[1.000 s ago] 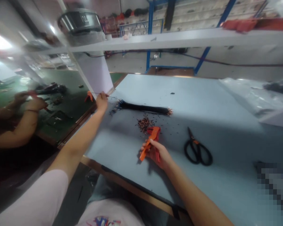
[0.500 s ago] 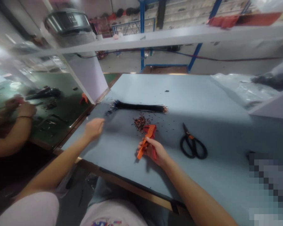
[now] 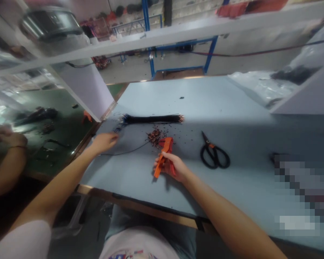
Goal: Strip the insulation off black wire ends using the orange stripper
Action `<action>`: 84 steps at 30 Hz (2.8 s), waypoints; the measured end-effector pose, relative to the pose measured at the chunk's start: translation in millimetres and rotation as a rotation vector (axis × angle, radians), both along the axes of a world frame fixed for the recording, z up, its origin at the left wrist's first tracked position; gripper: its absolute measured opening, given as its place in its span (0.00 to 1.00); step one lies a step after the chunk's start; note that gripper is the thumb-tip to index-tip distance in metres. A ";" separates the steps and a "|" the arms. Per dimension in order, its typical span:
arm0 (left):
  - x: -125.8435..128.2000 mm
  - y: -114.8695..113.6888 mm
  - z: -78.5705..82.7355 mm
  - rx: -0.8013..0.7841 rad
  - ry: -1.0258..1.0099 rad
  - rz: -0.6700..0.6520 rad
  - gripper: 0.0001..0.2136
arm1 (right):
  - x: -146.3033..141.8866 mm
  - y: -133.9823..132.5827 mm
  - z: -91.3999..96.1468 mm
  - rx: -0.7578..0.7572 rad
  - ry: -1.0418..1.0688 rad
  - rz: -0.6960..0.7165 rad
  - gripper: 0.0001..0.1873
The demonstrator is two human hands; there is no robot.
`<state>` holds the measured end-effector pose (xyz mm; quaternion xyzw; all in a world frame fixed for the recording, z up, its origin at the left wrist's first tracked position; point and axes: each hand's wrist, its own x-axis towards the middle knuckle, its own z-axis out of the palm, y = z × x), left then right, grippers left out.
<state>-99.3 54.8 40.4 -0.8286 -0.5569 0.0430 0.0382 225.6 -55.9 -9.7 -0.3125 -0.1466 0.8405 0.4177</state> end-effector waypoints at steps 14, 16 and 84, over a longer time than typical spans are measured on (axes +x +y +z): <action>100.4 114.3 -25.7 0.125 -0.056 -0.019 0.10 | 0.4 4.9 -10.7 -0.006 0.085 0.009 0.06; 101.7 116.3 -26.5 0.130 -0.052 -0.052 0.10 | 0.6 6.4 -14.0 -0.017 0.111 0.022 0.07; 125.6 -70.7 -42.9 -0.098 -0.677 -0.392 0.09 | -1.9 9.5 -1.9 0.216 -0.184 -0.149 0.19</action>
